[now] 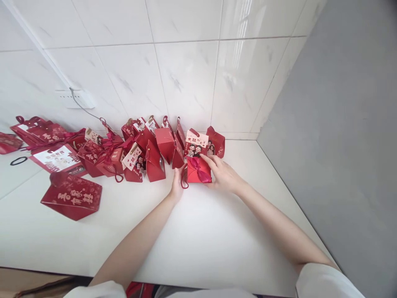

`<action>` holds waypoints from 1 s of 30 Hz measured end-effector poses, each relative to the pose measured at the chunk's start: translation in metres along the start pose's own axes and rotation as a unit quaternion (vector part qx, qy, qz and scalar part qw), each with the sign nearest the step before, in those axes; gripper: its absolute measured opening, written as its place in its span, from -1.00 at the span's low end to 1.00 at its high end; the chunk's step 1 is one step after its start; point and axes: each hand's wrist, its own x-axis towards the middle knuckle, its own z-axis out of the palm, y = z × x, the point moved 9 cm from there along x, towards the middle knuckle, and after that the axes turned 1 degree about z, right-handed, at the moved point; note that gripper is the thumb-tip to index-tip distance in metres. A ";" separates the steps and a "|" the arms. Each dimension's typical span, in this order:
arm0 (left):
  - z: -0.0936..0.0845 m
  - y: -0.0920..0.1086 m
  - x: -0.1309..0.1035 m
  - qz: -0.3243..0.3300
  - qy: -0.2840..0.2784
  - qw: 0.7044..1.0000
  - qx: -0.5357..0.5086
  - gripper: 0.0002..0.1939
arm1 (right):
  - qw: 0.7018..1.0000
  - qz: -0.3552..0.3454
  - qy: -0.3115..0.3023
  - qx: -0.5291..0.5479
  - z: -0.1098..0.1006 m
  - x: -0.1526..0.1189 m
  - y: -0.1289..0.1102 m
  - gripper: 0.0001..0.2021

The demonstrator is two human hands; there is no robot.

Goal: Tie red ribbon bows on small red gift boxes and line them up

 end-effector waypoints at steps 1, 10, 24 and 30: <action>-0.001 0.003 -0.001 0.014 -0.008 0.999 0.034 -0.22 | 1.000 0.025 -0.016 0.003 0.000 0.000 0.001 -0.01; -0.032 0.030 -0.002 0.091 0.055 0.979 0.173 -0.53 | 0.978 0.154 -0.082 0.111 -0.059 -0.003 0.002 -0.55; 0.015 0.100 -0.038 0.186 -0.159 0.874 0.419 -0.78 | 0.968 0.029 -0.140 0.207 -0.012 -0.011 -0.002 -0.77; -0.002 0.088 -0.028 0.124 -0.127 0.926 0.332 -0.81 | 0.976 0.018 -0.153 0.154 -0.014 -0.012 -0.006 -0.92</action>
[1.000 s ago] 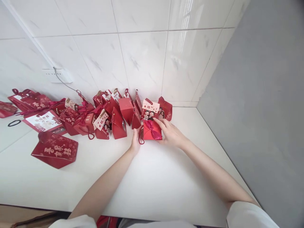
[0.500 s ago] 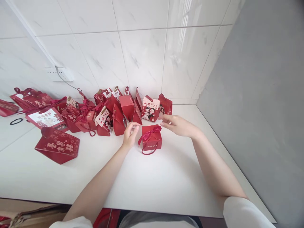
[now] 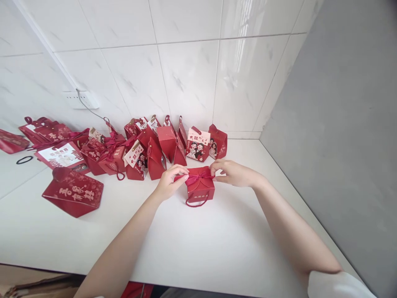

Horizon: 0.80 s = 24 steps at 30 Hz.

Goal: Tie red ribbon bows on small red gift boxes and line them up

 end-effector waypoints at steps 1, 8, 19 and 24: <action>-0.001 -0.004 0.000 -0.015 0.006 1.000 -0.020 -0.79 | 1.000 -0.005 -0.001 0.008 -0.001 -0.001 -0.003 -0.92; -0.013 -0.014 0.000 -0.074 0.092 0.979 -0.166 -0.67 | 0.993 0.009 0.004 0.115 -0.008 -0.004 -0.009 -0.81; -0.024 -0.029 -0.001 -0.133 0.165 0.959 -0.188 -0.67 | 0.994 -0.028 0.036 0.097 0.005 0.007 -0.009 -0.72; -0.029 -0.029 0.000 -0.126 0.172 0.969 -0.128 -0.62 | 0.996 0.010 0.042 0.080 0.011 0.009 -0.012 -0.87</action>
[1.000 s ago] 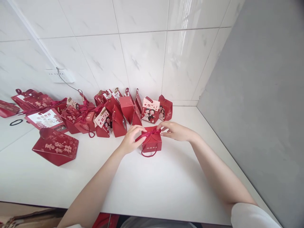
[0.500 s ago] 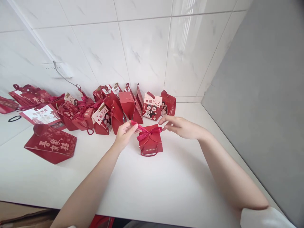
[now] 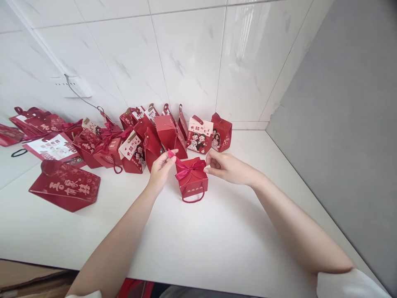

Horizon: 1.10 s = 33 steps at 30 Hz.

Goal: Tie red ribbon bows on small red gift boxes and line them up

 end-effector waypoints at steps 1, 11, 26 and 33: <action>0.003 -0.003 0.000 -0.008 -0.020 1.000 0.000 -0.58 | 1.000 0.005 -0.023 -0.002 0.005 0.000 0.000 -0.86; 0.003 -0.013 0.001 -0.038 -0.074 0.996 -0.020 -0.33 | 0.992 0.086 -0.031 -0.084 -0.005 -0.010 0.006 -0.67; 0.019 0.025 -0.014 0.109 -0.222 0.944 0.217 -0.83 | 0.985 -0.046 -0.119 -0.118 0.020 -0.019 -0.037 -0.78; 0.020 0.035 -0.017 0.169 -0.193 0.934 0.248 -0.82 | 0.953 -0.005 -0.023 -0.301 0.006 -0.008 -0.017 -0.80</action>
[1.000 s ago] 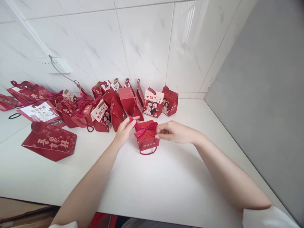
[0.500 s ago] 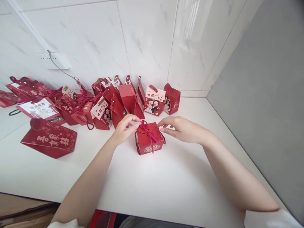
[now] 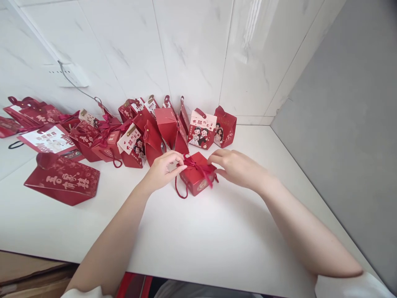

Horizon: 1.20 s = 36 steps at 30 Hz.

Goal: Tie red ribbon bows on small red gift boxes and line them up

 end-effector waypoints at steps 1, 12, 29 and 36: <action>-0.001 -0.002 0.000 -0.002 0.004 1.000 0.002 -0.83 | 0.999 0.017 0.021 -0.032 -0.002 0.002 0.006 -0.78; 0.000 0.021 -0.003 0.067 0.078 0.994 0.028 -0.59 | 0.994 0.094 -0.010 0.049 -0.009 -0.007 0.002 -0.74; 0.018 0.028 -0.003 -0.023 0.044 0.989 0.141 -0.90 | 0.983 -0.086 0.104 0.126 -0.028 -0.011 -0.032 -0.76; 0.026 0.016 -0.007 -0.048 0.108 0.991 0.062 -0.94 | 0.984 -0.138 -0.004 0.113 -0.008 -0.012 -0.046 -0.75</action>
